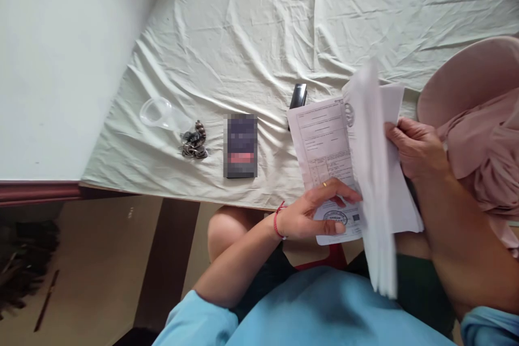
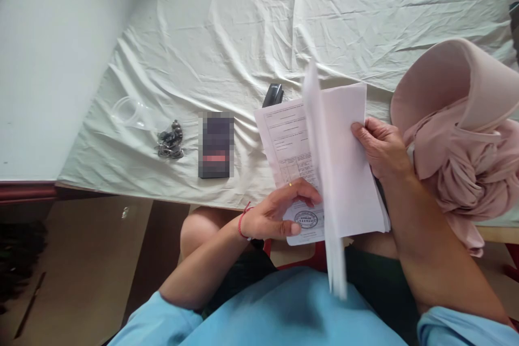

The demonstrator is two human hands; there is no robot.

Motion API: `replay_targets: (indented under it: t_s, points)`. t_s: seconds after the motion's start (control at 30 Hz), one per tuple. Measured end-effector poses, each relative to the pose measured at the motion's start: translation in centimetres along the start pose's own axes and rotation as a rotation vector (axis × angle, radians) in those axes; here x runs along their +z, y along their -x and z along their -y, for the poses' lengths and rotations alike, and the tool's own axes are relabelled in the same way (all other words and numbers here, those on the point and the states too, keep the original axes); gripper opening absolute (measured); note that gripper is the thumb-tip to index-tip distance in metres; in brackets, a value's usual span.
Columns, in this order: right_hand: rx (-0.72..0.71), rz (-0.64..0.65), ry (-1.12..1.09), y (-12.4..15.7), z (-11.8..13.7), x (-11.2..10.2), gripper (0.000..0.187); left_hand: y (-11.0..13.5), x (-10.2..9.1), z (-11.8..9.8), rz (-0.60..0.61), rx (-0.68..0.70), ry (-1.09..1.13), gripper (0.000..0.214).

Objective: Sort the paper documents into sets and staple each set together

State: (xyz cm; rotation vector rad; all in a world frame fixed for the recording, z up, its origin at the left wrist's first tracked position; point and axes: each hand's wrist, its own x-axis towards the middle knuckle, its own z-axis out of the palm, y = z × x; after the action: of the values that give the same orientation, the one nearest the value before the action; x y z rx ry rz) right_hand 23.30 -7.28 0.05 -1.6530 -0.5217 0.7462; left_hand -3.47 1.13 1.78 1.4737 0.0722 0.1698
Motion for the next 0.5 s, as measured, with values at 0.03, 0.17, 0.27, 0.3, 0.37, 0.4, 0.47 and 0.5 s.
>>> replay_targets:
  t_s: [0.03, 0.17, 0.27, 0.3, 0.37, 0.4, 0.47, 0.5]
  points:
    - [0.013, 0.002, -0.031, 0.0, 0.1, 0.0, 0.043, 0.2, 0.0, 0.2, -0.028, 0.01, 0.015, 0.049]
    - [0.039, -0.012, -0.105, 0.0, 0.4, 0.2, 0.045, 0.7, 0.1, 1.0, -0.094, -0.001, 0.127, 0.052]
    - [0.037, -0.024, -0.119, 0.1, 0.6, 0.3, 0.046, 1.0, 0.1, 1.6, -0.214, 0.04, 0.192, 0.049]
    - [0.042, -0.025, -0.123, 0.2, 0.6, 0.3, 0.046, 1.1, -0.1, 1.8, -0.294, 0.059, 0.179, 0.047]
    - [0.061, -0.026, -0.138, 0.3, 0.7, 0.2, 0.047, 1.2, -0.5, 2.0, -0.509, 0.084, 0.074, 0.046]
    - [0.073, -0.028, -0.149, 0.4, 0.8, 0.2, 0.048, 1.2, -0.7, 2.1, -0.632, 0.088, -0.013, 0.046]
    - [0.095, -0.037, -0.165, 0.5, 1.0, 0.3, 0.053, 1.1, -1.1, 2.1, -0.866, 0.078, -0.215, 0.045]
    - [0.102, -0.045, -0.17, 0.5, 1.2, 0.4, 0.055, 1.0, -1.3, 2.0, -0.954, 0.068, -0.302, 0.046]
